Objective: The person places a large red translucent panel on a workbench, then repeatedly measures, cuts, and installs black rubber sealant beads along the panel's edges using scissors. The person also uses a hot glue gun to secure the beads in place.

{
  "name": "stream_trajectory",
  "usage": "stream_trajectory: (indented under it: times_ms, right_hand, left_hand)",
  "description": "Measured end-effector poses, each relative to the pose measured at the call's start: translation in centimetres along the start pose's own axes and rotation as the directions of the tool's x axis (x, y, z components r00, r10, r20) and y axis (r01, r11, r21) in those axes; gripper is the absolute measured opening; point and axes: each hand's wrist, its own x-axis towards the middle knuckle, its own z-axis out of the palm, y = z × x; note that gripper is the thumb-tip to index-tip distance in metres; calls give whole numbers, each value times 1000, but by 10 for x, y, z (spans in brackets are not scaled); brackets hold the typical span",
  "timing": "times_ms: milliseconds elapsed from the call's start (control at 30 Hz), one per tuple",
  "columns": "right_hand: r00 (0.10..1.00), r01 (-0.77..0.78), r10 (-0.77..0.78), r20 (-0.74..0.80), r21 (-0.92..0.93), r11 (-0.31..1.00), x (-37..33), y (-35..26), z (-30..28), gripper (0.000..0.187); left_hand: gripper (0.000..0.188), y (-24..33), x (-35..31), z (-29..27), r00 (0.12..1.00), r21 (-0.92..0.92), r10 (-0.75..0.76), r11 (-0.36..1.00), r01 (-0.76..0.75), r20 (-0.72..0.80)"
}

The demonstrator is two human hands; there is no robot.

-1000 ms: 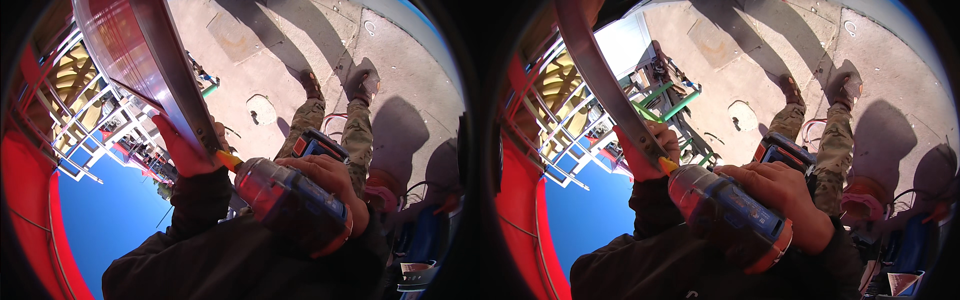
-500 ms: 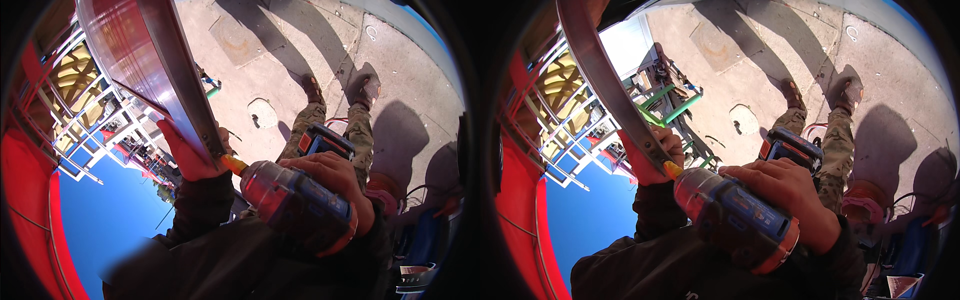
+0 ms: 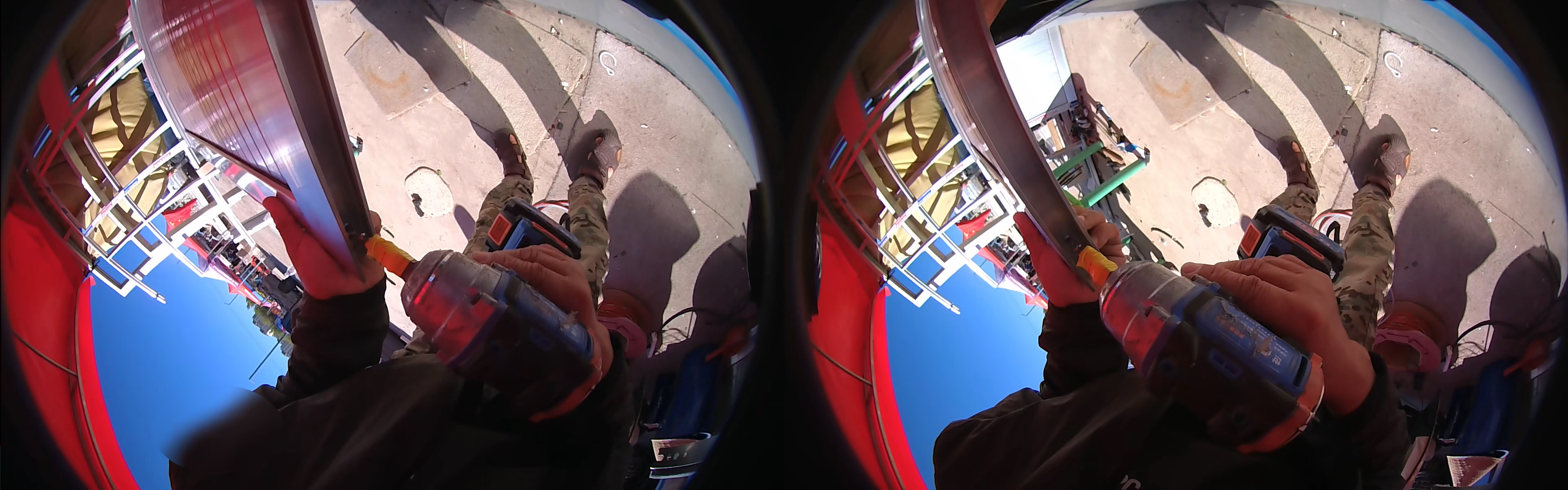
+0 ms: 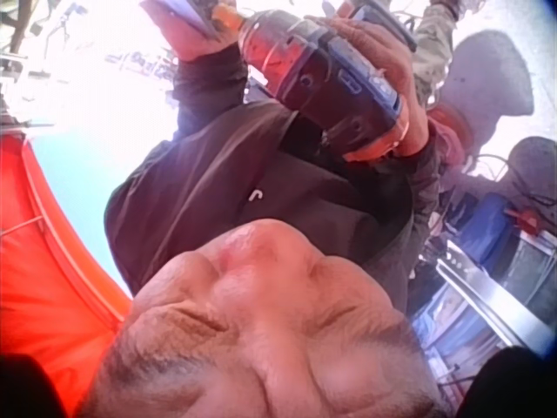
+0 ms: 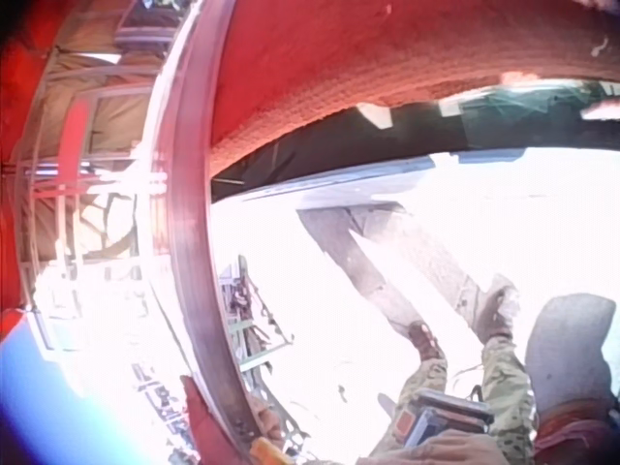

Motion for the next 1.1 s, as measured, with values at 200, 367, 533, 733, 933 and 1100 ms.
stream_trajectory:
  times_ms: [200, 367, 533, 733, 933, 1100]
  right_hand:
    - [988, -152, 149, 41, 112, 982, -1, -7, -8, 57]
    - [995, -85, 85, 46, -13, 996, 12, -24, -13, 61]
    - [994, -103, 107, -33, 87, 991, -10, -15, 5, 59]
    - [913, -203, 210, -349, 58, 977, -74, -23, 69, 47]
    - [939, -131, -149, -311, -720, 681, -84, -122, 101, 37]
    - [765, -497, 361, -534, -131, 858, -49, -192, 82, 40]
  left_hand:
    - [49, -1, -2, 5, 985, 61, -15, 998, 26, -170]
    - [59, 0, 3, 6, 959, 98, 42, 995, -15, -281]
    - [52, -12, 9, 24, 978, -89, 104, 989, -121, -182]
    - [65, -21, 14, -8, 993, -118, 119, 986, -119, -2]
    - [64, -8, 16, -11, 990, 21, -130, 991, 129, 54]
    - [75, 3, 44, -33, 912, 410, -379, 865, 289, 155]
